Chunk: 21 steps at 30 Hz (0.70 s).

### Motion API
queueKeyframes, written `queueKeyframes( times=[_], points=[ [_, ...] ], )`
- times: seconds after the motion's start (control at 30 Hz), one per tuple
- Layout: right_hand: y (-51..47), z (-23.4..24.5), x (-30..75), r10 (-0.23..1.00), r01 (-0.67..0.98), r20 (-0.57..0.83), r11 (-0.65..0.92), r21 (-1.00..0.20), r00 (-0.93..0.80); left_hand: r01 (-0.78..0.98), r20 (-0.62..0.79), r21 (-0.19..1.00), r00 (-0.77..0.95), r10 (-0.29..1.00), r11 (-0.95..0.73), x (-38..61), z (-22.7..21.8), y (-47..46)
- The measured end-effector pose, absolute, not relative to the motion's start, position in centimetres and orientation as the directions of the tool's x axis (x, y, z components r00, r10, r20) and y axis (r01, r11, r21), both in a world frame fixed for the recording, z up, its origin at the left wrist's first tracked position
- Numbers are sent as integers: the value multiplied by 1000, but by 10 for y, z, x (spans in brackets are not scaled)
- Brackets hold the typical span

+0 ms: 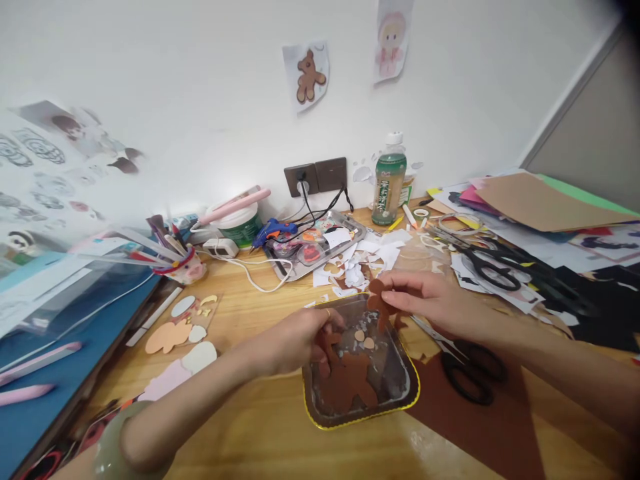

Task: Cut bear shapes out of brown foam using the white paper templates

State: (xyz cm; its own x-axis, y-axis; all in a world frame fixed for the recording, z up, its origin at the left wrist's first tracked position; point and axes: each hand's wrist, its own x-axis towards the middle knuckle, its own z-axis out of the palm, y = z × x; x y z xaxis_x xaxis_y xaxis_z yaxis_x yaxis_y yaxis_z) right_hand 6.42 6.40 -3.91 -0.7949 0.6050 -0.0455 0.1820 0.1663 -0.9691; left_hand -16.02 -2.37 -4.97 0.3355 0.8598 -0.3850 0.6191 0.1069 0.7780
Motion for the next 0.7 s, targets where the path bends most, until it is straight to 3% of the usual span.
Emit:
queueKeyframes(
  times=[0.2, 0.43, 0.7],
  points=[
    [60, -33, 57, 579, 209, -64, 188, -960, -813, 457, -344, 871, 310, 887, 178, -172, -30, -15],
    [56, -38, 41, 608, 248, -55, 239, -939, -792, 340, -293, 910, 127, 947, 236, -163, -22, -15],
    [52, -36, 34, 620, 324, 50, 476, -817, -783, 336, -185, 932, 126, 975, 134, -146, -18, -16]
  ],
)
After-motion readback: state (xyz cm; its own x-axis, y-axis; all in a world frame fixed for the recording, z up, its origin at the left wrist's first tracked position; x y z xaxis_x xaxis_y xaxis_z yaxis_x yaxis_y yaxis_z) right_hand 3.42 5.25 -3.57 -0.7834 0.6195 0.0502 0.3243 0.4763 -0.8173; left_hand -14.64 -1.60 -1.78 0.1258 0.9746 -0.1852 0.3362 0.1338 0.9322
